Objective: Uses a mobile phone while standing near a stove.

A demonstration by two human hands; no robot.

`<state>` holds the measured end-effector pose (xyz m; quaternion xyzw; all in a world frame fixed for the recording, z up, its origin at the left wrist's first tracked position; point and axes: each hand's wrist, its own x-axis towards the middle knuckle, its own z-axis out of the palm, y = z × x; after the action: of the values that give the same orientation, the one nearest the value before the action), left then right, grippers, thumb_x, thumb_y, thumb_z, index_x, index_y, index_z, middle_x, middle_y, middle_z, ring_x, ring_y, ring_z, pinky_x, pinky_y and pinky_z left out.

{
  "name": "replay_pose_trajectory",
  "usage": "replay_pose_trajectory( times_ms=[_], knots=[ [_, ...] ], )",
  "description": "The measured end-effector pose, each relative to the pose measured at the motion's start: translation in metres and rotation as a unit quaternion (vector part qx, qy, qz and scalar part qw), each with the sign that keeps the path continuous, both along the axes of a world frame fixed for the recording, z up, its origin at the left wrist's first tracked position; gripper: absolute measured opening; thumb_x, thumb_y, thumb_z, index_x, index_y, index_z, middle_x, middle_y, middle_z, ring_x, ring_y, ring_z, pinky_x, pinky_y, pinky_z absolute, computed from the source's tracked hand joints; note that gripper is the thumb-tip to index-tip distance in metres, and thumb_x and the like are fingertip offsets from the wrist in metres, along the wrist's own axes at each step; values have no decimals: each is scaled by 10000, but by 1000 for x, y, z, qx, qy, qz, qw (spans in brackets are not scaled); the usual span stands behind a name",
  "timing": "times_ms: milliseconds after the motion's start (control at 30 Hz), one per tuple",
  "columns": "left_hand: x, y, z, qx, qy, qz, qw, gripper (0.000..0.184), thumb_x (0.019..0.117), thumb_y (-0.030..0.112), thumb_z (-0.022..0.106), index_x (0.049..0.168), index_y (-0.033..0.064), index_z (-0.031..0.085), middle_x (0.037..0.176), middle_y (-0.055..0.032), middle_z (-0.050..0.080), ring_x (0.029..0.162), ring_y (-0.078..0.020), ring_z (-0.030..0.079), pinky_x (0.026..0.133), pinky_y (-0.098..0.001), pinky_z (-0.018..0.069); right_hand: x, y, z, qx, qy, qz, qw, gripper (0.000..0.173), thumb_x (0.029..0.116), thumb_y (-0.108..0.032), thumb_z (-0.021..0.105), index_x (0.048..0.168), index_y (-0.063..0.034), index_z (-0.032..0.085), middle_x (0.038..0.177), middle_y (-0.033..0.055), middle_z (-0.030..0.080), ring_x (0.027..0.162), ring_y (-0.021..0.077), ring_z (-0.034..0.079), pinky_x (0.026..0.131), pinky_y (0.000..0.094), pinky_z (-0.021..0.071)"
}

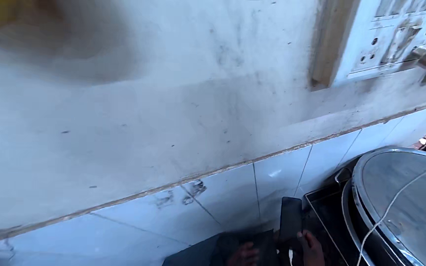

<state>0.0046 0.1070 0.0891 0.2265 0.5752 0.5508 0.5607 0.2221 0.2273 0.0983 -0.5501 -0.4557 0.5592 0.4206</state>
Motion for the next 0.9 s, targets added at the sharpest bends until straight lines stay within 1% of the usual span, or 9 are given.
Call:
replay_pose_trajectory(
  times_ms=[133,167,233,333,567,667,733,800,900],
  knots=[
    [30,33,50,96,-82,-31,992,586,1065,408,406,1446,-36,430,1263,-114,673,1117,-186,672,984,-394,556,-6,-54,27,54,66,141,986,112,1000,-40,527,967,-15,632,750,-50,629,671,18,612,669,239,554],
    [35,32,59,120,-154,-23,981,618,1041,475,462,1409,-21,450,1240,-122,681,1112,-199,678,985,-403,560,-7,-61,32,69,77,172,980,104,994,-46,533,968,-33,632,756,-73,620,677,1,597,669,227,537],
    [38,31,63,171,-326,-51,928,764,912,577,662,1381,-10,525,1220,-223,693,1101,-327,698,978,-482,565,-8,-73,43,86,95,221,967,88,1005,-88,555,978,-67,636,767,-107,614,685,-23,578,664,210,512],
    [36,27,69,198,-442,-83,871,753,836,551,755,1353,21,617,1172,-234,700,1054,-351,706,948,-495,573,-9,-80,58,100,103,263,954,103,1027,-128,566,1018,-54,638,808,-96,629,716,-18,589,685,214,519],
    [29,5,74,222,-447,-50,865,653,848,506,760,1283,28,663,1108,-196,716,1012,-320,713,930,-492,575,-14,-85,74,109,58,326,937,186,1034,-192,589,1040,-13,639,798,-49,622,699,8,581,668,234,517],
    [27,1,75,240,-429,-15,871,672,840,506,766,1295,24,656,1101,-198,716,1002,-314,712,933,-486,575,-10,-71,79,158,18,380,911,463,1087,-388,479,1128,30,673,903,6,684,803,7,623,753,244,548],
    [24,-1,71,256,-429,-1,867,717,836,515,769,1331,17,625,1129,-216,705,1021,-330,707,946,-501,570,-6,-59,84,179,-35,394,901,525,1102,-417,416,1166,34,676,925,54,701,814,65,654,752,295,571],
    [20,-4,68,270,-425,6,864,733,844,529,757,1356,26,609,1164,-221,697,1035,-335,704,953,-502,566,-3,-49,89,174,-71,385,904,457,1082,-381,474,1181,18,676,1005,91,730,885,137,709,808,359,611],
    [19,-5,69,280,-418,11,864,783,841,579,736,1369,20,593,1163,-215,694,1035,-327,699,949,-491,565,-8,-40,95,178,-77,372,908,406,1030,-310,595,1242,35,633,1113,101,723,979,156,712,869,359,612]
  ],
)
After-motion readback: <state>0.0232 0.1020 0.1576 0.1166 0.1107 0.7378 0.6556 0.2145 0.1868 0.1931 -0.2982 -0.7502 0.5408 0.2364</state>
